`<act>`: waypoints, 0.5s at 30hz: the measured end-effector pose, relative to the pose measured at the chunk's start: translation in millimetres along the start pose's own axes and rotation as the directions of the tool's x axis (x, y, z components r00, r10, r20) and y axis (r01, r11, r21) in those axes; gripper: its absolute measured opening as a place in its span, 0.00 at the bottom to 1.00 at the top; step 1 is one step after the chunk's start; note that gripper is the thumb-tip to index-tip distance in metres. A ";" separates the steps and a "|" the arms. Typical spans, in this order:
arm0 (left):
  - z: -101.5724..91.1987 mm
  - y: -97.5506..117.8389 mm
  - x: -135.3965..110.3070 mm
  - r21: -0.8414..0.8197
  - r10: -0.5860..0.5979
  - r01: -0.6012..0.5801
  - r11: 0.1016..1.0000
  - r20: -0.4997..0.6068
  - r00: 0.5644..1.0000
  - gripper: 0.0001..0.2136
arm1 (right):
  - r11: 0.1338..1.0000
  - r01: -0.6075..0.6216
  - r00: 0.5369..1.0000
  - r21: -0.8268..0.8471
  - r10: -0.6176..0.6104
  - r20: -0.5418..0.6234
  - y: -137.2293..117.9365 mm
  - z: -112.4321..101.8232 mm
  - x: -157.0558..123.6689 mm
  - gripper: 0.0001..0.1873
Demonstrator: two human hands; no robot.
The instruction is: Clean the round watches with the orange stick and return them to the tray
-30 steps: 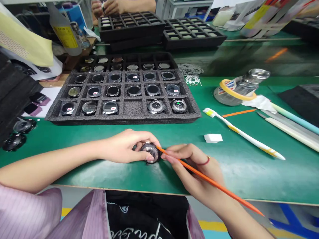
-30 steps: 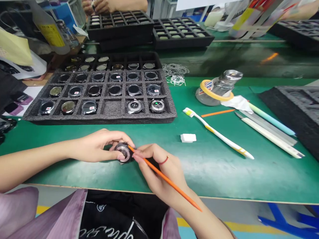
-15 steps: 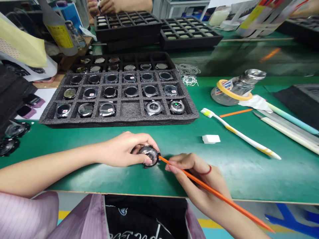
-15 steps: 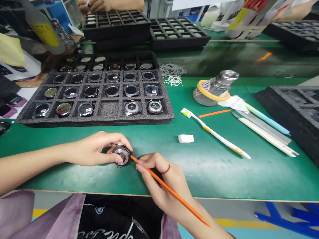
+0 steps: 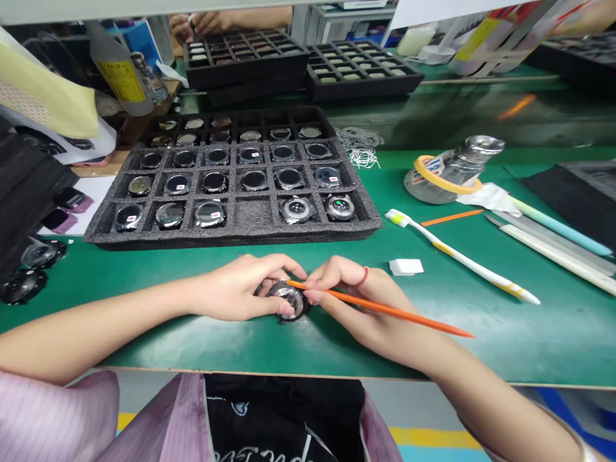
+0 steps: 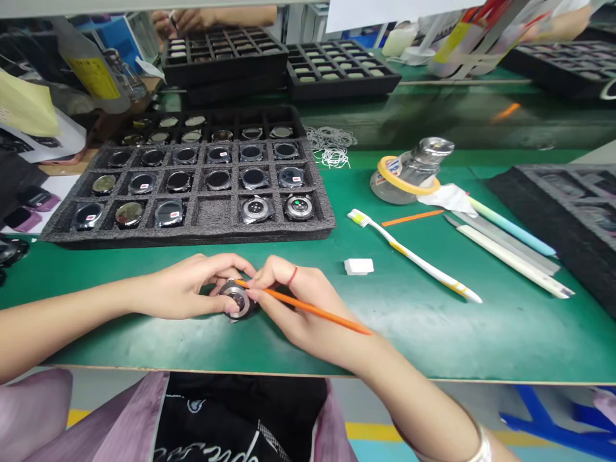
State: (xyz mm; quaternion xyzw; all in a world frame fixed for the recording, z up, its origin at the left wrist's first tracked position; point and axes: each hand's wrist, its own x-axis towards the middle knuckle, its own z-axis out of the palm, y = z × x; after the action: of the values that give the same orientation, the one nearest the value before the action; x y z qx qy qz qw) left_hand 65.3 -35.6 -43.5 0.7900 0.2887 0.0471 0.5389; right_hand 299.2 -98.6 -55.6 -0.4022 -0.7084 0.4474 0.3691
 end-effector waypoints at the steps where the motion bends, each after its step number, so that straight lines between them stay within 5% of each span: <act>1: -0.1 -0.1 -0.1 0.002 0.003 -0.003 1.000 0.000 1.000 0.19 | 1.000 -0.024 0.999 -0.015 0.024 0.042 -2.8 -4.6 2.0 0.09; 5: -0.1 -0.5 -0.7 0.014 0.007 -0.007 1.000 0.016 1.000 0.20 | 0.995 -0.073 0.995 -0.063 0.077 0.069 -10.6 -15.9 4.7 0.10; 9: 0.8 -1.8 -1.3 0.013 0.011 -0.011 1.000 -0.003 1.000 0.19 | 0.998 -0.055 0.998 -0.007 0.055 0.024 -6.5 -5.2 2.9 0.10; 12: 1.2 -2.6 -1.1 0.013 0.023 -0.023 1.000 -0.002 1.000 0.19 | 1.000 0.009 0.992 0.002 -0.009 -0.122 -0.8 14.6 -10.8 0.08; 15: 0.6 -2.2 -0.3 0.012 0.028 -0.028 1.000 0.010 1.000 0.19 | 0.997 0.036 0.940 -0.062 -0.055 -0.338 3.0 36.6 -32.4 0.08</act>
State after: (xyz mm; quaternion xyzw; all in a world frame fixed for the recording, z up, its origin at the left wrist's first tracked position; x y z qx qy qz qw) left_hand 64.4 -35.7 -45.5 0.7974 0.2752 0.0489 0.5348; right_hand 280.7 -139.3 -75.7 -0.4667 -0.6554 0.3431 0.4848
